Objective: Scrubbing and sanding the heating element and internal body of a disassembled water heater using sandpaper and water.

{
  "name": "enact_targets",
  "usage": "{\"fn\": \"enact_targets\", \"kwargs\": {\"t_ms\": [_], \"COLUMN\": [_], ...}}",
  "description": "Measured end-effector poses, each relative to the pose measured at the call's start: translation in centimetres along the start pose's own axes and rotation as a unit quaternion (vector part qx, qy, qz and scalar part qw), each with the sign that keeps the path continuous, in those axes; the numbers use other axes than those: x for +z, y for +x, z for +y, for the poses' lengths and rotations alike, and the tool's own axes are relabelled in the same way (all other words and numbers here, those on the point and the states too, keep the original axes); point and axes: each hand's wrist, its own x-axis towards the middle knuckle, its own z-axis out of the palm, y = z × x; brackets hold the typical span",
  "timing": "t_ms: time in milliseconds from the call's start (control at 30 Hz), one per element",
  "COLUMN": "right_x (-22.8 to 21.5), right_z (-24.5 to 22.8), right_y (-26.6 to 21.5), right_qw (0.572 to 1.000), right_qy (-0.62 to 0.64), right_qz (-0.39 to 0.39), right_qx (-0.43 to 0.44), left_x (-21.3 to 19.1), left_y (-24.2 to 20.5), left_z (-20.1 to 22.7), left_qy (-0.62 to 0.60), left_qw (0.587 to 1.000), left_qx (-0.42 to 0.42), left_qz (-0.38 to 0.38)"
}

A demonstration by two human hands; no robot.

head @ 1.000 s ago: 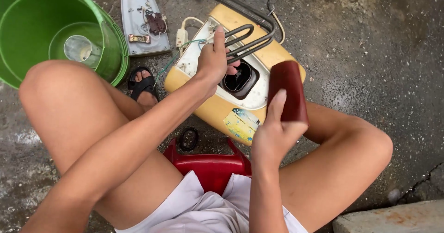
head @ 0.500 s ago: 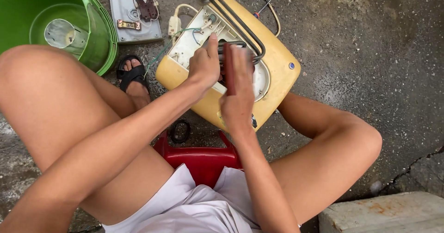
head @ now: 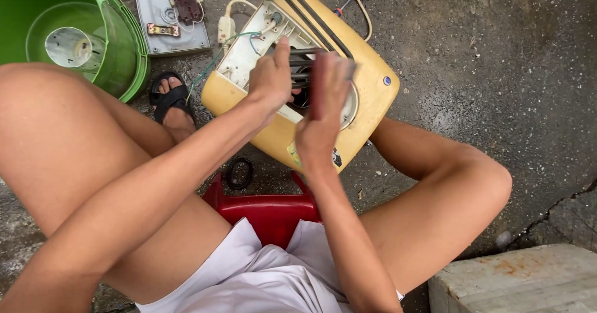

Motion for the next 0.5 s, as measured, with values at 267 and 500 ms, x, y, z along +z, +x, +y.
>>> {"fn": "enact_targets", "kwargs": {"t_ms": [267,500], "right_x": [-1.6,3.5], "right_z": [4.3,3.0], "right_y": [0.3,-3.4], "right_qw": [0.982,0.975], "right_qy": [-0.157,-0.196], "right_qz": [-0.038,0.034], "right_qx": [-0.094,-0.100], "left_x": [0.0,0.3], "left_y": [1.0,1.4], "left_z": [-1.1,-2.5], "left_qy": [-0.186,-0.194], "left_qw": [0.980,0.976], "left_qx": [-0.025,0.053], "left_qz": [-0.065,-0.084]}}
